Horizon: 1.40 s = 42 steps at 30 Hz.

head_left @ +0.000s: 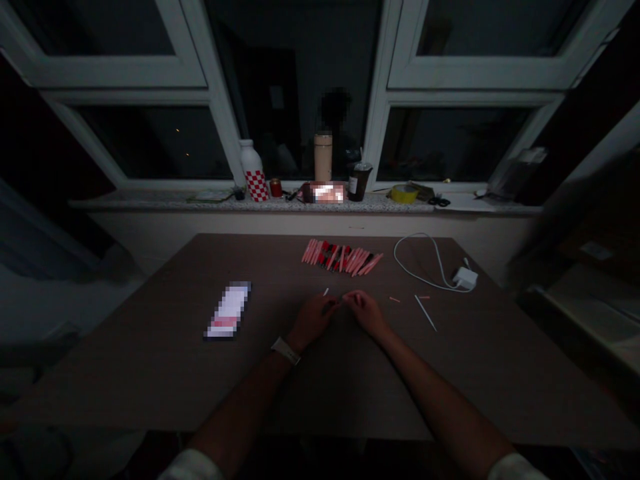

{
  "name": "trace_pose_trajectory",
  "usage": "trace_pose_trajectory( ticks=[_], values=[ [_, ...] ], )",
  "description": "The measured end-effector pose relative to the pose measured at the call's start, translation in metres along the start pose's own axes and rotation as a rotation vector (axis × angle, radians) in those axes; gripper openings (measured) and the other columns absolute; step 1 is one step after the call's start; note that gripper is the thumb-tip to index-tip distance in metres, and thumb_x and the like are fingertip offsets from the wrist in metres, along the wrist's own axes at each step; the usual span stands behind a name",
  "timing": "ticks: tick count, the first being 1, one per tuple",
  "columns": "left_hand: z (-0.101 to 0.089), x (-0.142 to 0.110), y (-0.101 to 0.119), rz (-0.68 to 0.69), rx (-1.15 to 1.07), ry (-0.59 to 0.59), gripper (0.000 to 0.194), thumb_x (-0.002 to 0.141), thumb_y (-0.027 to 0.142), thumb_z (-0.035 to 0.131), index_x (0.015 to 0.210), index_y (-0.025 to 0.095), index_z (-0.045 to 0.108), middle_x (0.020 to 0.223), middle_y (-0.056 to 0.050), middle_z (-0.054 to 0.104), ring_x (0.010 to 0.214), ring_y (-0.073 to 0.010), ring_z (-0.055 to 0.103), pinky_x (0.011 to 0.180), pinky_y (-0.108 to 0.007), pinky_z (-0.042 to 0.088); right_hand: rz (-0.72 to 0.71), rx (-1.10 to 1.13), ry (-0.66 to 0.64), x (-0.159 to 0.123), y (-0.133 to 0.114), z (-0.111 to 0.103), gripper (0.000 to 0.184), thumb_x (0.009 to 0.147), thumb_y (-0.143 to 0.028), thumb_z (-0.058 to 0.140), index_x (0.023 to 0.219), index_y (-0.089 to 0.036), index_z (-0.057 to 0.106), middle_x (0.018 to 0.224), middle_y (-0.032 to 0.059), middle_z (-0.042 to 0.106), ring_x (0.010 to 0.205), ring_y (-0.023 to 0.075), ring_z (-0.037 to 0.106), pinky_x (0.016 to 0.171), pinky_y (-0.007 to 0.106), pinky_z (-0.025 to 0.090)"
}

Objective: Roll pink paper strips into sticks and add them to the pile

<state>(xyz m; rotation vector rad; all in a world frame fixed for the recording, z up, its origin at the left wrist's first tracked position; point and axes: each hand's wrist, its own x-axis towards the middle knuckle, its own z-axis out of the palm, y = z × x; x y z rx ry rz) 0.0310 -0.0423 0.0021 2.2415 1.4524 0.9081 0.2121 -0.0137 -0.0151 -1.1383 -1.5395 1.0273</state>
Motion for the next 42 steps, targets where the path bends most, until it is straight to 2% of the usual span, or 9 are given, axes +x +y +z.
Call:
trace_pose_trajectory(
  ticks=[3,8,12,18,30,35,39,42],
  values=[
    [-0.001,0.0,0.001,0.022,-0.008,-0.02,0.027,0.094,0.038,0.046,0.102,0.022,0.065,0.101,-0.005,0.068,0.093,-0.018,0.061,0.086,-0.031,0.045,-0.038,-0.073,-0.023,-0.003,-0.005,0.001,0.027,0.079,-0.045,0.06,0.074,-0.019,0.067,0.063,-0.0014,0.058,0.06,0.0136,0.049,0.057,0.025,0.037],
    [-0.003,0.001,0.003,-0.012,-0.082,0.005,0.028,0.092,0.039,0.049,0.111,0.022,0.062,0.1,-0.005,0.068,0.091,-0.0177,0.062,0.083,-0.03,0.046,0.015,0.006,0.009,0.0,-0.001,-0.002,0.027,0.078,-0.045,0.061,0.079,-0.019,0.069,0.067,0.0004,0.064,0.062,0.015,0.053,0.059,0.026,0.039],
    [-0.005,0.001,0.003,-0.053,-0.084,0.034,0.026,0.088,0.042,0.056,0.099,0.019,0.064,0.096,-0.004,0.068,0.089,-0.0185,0.062,0.082,-0.03,0.046,0.037,0.073,0.008,0.0,0.001,-0.001,0.027,0.076,-0.045,0.064,0.081,-0.019,0.07,0.074,0.0025,0.068,0.066,0.0163,0.057,0.063,0.027,0.042],
    [-0.007,0.001,0.005,-0.031,-0.054,0.036,0.028,0.092,0.042,0.049,0.097,0.02,0.066,0.096,-0.005,0.069,0.09,-0.0187,0.062,0.082,-0.03,0.046,0.044,0.097,0.003,-0.002,-0.001,0.0,0.026,0.073,-0.045,0.067,0.081,-0.02,0.07,0.072,0.0015,0.068,0.067,0.017,0.058,0.063,0.027,0.044],
    [-0.01,0.001,0.002,0.004,0.024,0.023,0.027,0.092,0.04,0.049,0.099,0.022,0.068,0.097,-0.004,0.07,0.091,-0.0176,0.063,0.083,-0.03,0.045,-0.083,-0.057,-0.011,-0.002,-0.004,-0.003,0.022,0.077,-0.041,0.063,0.081,-0.022,0.072,0.073,0.0004,0.067,0.068,0.0172,0.057,0.066,0.028,0.043],
    [-0.01,0.0,0.001,-0.032,0.064,0.002,0.028,0.089,0.043,0.054,0.106,0.023,0.066,0.099,-0.004,0.07,0.091,-0.0195,0.063,0.082,-0.031,0.045,-0.17,-0.15,-0.105,-0.007,-0.008,-0.006,0.019,0.079,-0.039,0.062,0.086,-0.025,0.073,0.069,0.0003,0.065,0.063,0.0171,0.054,0.063,0.029,0.042],
    [-0.009,0.0,0.0,-0.06,0.002,0.042,0.03,0.086,0.043,0.058,0.108,0.023,0.065,0.099,-0.004,0.07,0.091,-0.0192,0.064,0.082,-0.03,0.046,-0.115,-0.052,-0.112,-0.008,-0.014,-0.004,0.017,0.073,-0.04,0.069,0.08,-0.025,0.073,0.067,0.0005,0.065,0.067,0.019,0.057,0.061,0.028,0.043],
    [-0.01,0.001,0.001,-0.092,-0.079,0.079,0.032,0.085,0.043,0.06,0.109,0.022,0.065,0.096,-0.003,0.071,0.083,-0.0171,0.064,0.077,-0.028,0.047,-0.018,0.058,-0.125,-0.007,-0.016,0.0,0.021,0.069,-0.042,0.072,0.077,-0.022,0.072,0.071,0.0012,0.067,0.066,0.0178,0.058,0.059,0.027,0.044]
  ],
)
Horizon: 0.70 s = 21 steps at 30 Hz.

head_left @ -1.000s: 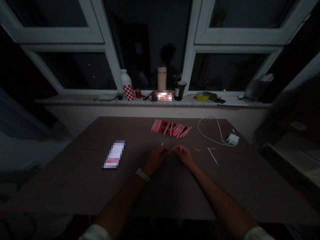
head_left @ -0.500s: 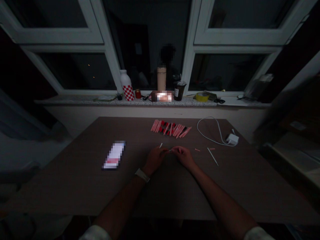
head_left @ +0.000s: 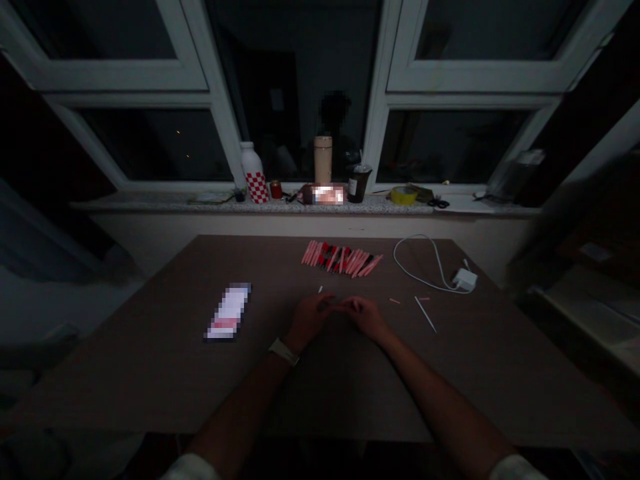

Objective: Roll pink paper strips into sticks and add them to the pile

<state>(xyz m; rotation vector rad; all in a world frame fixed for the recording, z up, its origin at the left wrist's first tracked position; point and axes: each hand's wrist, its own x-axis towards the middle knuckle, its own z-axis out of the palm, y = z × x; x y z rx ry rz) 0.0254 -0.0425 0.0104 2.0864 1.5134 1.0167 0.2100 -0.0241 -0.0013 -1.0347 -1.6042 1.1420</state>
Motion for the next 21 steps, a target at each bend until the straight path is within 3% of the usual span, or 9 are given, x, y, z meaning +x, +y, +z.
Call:
trace_pose_trajectory(
  ticks=[6,10,15,21],
  values=[
    [-0.0014,-0.0004,0.0048,-0.006,-0.069,0.06,0.033,0.085,0.047,0.058,0.104,0.021,0.068,0.088,-0.002,0.071,0.064,-0.0127,0.058,0.065,-0.025,0.045,0.279,0.322,-0.032,-0.0028,0.0019,-0.0001,0.034,0.066,-0.046,0.073,0.085,-0.019,0.066,0.059,-0.004,0.058,0.041,0.0066,0.038,0.039,0.019,0.025],
    [0.0001,-0.0009,0.0046,0.025,-0.038,0.046,0.031,0.085,0.047,0.058,0.095,0.022,0.072,0.083,-0.002,0.072,0.07,-0.0149,0.062,0.07,-0.026,0.046,0.295,0.384,-0.03,-0.0032,0.0028,-0.0005,0.034,0.066,-0.045,0.074,0.084,-0.019,0.062,0.056,-0.0068,0.052,0.039,0.0051,0.034,0.038,0.018,0.022],
    [0.0005,-0.001,0.0034,0.055,-0.06,0.023,0.027,0.087,0.044,0.058,0.095,0.023,0.072,0.093,-0.003,0.074,0.081,-0.0169,0.066,0.078,-0.029,0.048,0.272,0.368,0.012,-0.0018,0.0042,0.002,0.033,0.068,-0.047,0.073,0.08,-0.019,0.06,0.057,-0.006,0.054,0.039,0.005,0.034,0.037,0.019,0.023],
    [0.0002,-0.0006,0.0069,0.03,-0.027,0.014,0.03,0.087,0.046,0.056,0.095,0.022,0.071,0.092,-0.004,0.072,0.078,-0.0164,0.064,0.075,-0.028,0.047,0.281,0.399,0.024,-0.0014,0.0078,0.0042,0.035,0.067,-0.048,0.074,0.081,-0.019,0.062,0.051,-0.0075,0.048,0.038,0.0056,0.033,0.037,0.019,0.021]
  ],
)
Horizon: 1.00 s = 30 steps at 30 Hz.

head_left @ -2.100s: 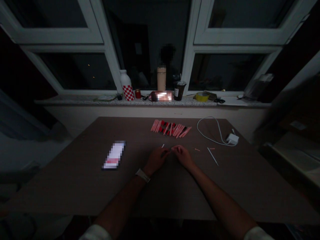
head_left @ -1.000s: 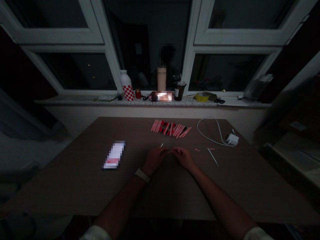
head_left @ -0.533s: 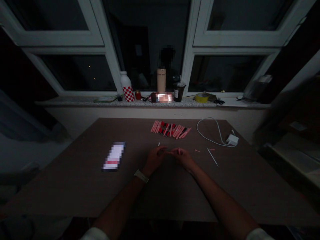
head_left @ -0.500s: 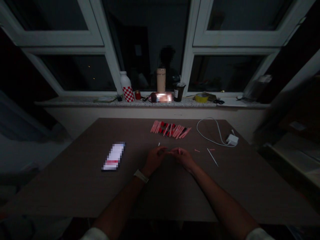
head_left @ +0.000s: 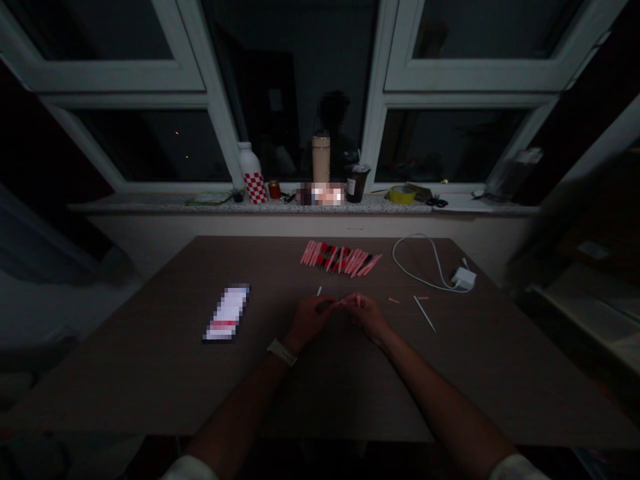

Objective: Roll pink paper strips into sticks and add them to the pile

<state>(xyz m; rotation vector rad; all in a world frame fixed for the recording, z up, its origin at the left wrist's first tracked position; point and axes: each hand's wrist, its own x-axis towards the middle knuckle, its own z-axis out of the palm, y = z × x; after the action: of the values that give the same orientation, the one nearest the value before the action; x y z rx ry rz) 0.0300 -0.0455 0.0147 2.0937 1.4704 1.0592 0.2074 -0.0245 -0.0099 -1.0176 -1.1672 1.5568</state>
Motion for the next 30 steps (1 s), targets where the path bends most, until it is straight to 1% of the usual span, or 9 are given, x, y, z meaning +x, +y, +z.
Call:
trace_pose_trajectory(
  ticks=[3,6,9,11,13,18,22,26,30],
  values=[
    [0.0,0.001,0.001,-0.05,-0.007,0.019,0.034,0.088,0.048,0.053,0.095,0.019,0.069,0.089,-0.004,0.071,0.072,-0.0155,0.061,0.069,-0.027,0.046,0.011,0.177,0.001,0.003,0.0,0.0,0.036,0.072,-0.052,0.07,0.084,-0.019,0.063,0.058,-0.0043,0.056,0.04,0.006,0.034,0.037,0.019,0.023],
    [0.0,0.002,0.001,-0.078,-0.041,0.041,0.035,0.088,0.047,0.053,0.097,0.017,0.068,0.09,-0.006,0.07,0.074,-0.0162,0.061,0.069,-0.027,0.045,0.048,0.356,0.043,0.006,-0.003,-0.002,0.035,0.072,-0.054,0.069,0.078,-0.019,0.065,0.07,0.0011,0.065,0.046,0.0081,0.045,0.041,0.021,0.031],
    [0.0,0.002,0.0,-0.093,-0.074,0.042,0.036,0.088,0.047,0.053,0.097,0.016,0.068,0.088,-0.006,0.07,0.074,-0.0162,0.061,0.068,-0.026,0.044,0.057,0.418,0.11,0.007,-0.007,-0.004,0.036,0.073,-0.056,0.067,0.075,-0.02,0.066,0.065,0.0002,0.063,0.053,0.0111,0.052,0.051,0.024,0.041],
    [0.0,0.001,0.0,-0.111,-0.083,0.037,0.037,0.088,0.047,0.052,0.098,0.016,0.068,0.085,-0.006,0.069,0.07,-0.0154,0.059,0.065,-0.026,0.043,0.059,0.403,0.135,0.005,-0.011,-0.004,0.037,0.074,-0.058,0.066,0.077,-0.021,0.067,0.057,-0.0019,0.057,0.052,0.0114,0.051,0.053,0.025,0.042],
    [-0.001,0.001,0.001,-0.129,-0.078,0.036,0.037,0.087,0.048,0.052,0.098,0.016,0.068,0.08,-0.004,0.068,0.066,-0.0145,0.057,0.062,-0.025,0.041,0.042,0.38,0.14,0.003,-0.013,-0.004,0.037,0.074,-0.058,0.066,0.078,-0.021,0.067,0.054,-0.003,0.053,0.05,0.011,0.048,0.053,0.024,0.041],
    [-0.004,0.002,0.001,-0.153,-0.095,0.063,0.038,0.088,0.047,0.051,0.097,0.015,0.068,0.073,-0.002,0.064,0.061,-0.0128,0.053,0.057,-0.023,0.037,0.01,0.36,0.128,0.002,-0.014,-0.003,0.037,0.071,-0.057,0.069,0.075,-0.021,0.065,0.058,-0.0041,0.053,0.051,0.0098,0.044,0.053,0.023,0.04],
    [-0.004,0.002,0.001,-0.166,-0.1,0.085,0.039,0.088,0.048,0.05,0.096,0.015,0.069,0.069,-0.001,0.062,0.059,-0.0129,0.051,0.055,-0.023,0.036,0.018,0.296,0.121,0.0,-0.016,0.0,0.037,0.069,-0.057,0.07,0.077,-0.021,0.065,0.062,-0.0023,0.057,0.056,0.0115,0.049,0.056,0.024,0.041],
    [-0.003,0.003,0.0,-0.165,-0.115,0.104,0.038,0.088,0.048,0.051,0.094,0.016,0.069,0.072,-0.002,0.065,0.062,-0.0139,0.055,0.058,-0.024,0.039,-0.005,0.2,0.107,-0.003,-0.017,0.002,0.037,0.07,-0.057,0.069,0.074,-0.02,0.064,0.064,-0.0013,0.058,0.057,0.0123,0.05,0.056,0.024,0.04],
    [-0.002,0.003,-0.002,-0.156,-0.154,0.11,0.034,0.087,0.046,0.054,0.094,0.017,0.07,0.08,-0.003,0.07,0.068,-0.0149,0.06,0.063,-0.025,0.044,-0.047,0.161,0.065,-0.001,-0.01,0.001,0.033,0.072,-0.053,0.07,0.074,-0.02,0.065,0.067,-0.0015,0.057,0.059,0.0117,0.049,0.057,0.023,0.039]
  ],
)
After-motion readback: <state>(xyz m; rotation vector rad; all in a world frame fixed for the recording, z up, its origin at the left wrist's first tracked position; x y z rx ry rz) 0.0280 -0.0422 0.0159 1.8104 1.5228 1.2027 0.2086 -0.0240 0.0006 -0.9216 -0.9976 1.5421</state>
